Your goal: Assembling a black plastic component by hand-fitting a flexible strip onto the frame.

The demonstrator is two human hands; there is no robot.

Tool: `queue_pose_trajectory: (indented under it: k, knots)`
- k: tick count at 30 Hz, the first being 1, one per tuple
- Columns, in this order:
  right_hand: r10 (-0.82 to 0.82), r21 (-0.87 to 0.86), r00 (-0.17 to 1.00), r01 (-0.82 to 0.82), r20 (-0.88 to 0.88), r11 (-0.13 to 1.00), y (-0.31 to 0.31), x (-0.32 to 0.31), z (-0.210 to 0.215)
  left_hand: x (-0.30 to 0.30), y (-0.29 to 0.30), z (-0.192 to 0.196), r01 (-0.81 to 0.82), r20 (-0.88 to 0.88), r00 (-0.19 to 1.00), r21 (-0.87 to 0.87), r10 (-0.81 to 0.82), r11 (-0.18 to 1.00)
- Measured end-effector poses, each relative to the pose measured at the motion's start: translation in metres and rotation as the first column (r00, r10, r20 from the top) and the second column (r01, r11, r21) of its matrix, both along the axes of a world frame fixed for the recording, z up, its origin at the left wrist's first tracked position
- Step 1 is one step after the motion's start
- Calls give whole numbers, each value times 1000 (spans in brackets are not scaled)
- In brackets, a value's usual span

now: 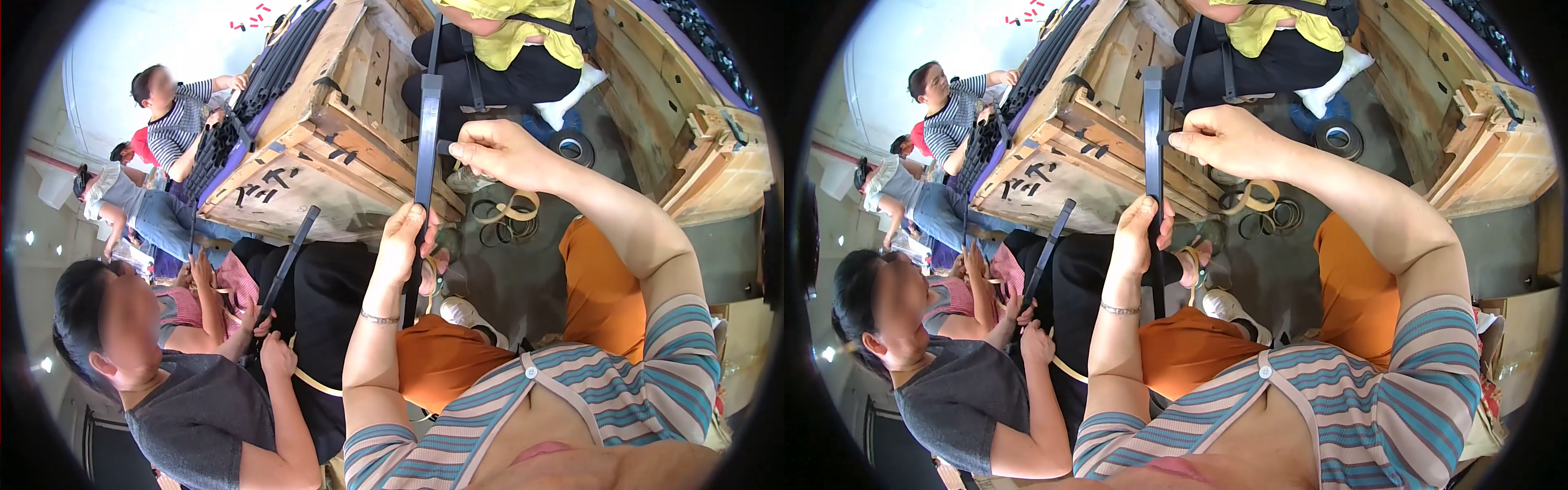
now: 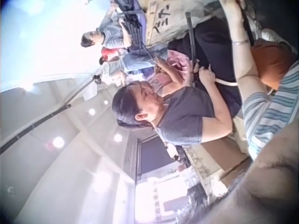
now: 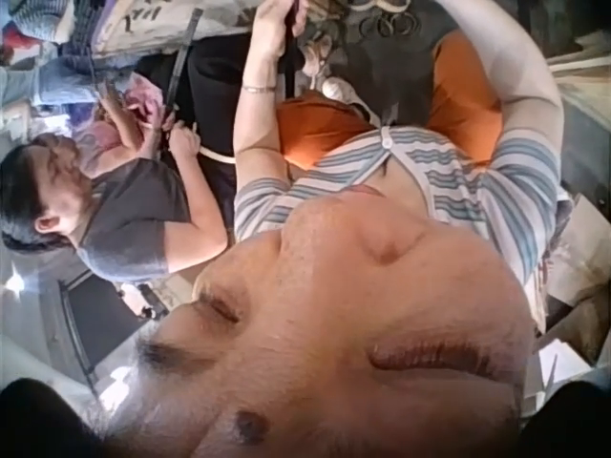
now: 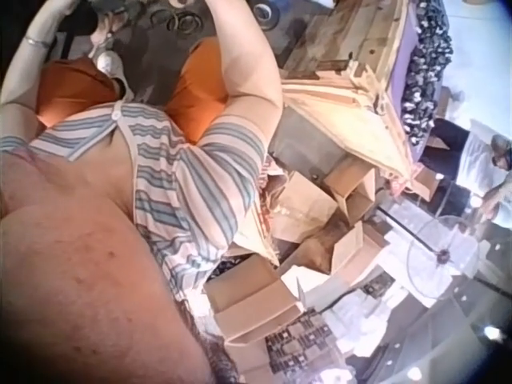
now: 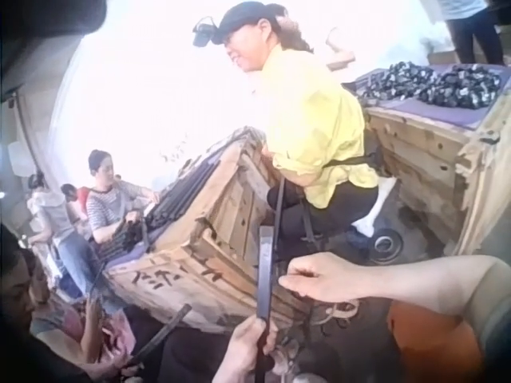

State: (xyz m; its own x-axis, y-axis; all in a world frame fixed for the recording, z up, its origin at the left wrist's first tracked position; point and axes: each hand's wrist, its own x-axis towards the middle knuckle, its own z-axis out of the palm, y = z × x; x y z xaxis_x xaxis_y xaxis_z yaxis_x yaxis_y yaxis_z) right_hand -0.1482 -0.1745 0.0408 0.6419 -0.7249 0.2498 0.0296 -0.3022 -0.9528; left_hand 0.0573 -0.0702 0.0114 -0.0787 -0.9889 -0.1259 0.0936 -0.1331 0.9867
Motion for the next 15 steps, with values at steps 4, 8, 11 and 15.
queue_pose_trajectory:
  k: [4, 8, 11, 15]
  knots:
    - [-22, -8, 1000, 22, 10, 1000, 1, 4, -3, 1, 1, 0, 0, 4, 1000, 4, 0, 1000]
    - [-71, -104, 997, 69, -15, 992, 2, 4, -1, -3, 2, 2, 7, -3, 1000, 15, -7, 1000]
    - [-98, -117, 994, 92, -51, 989, 3, 4, 1, -2, 2, 0, 6, -2, 1000, 12, -6, 1000]
    - [-133, -169, 990, 122, -53, 978, 2, 4, -1, -4, 2, 1, -12, 24, 1000, 3, 12, 1000]
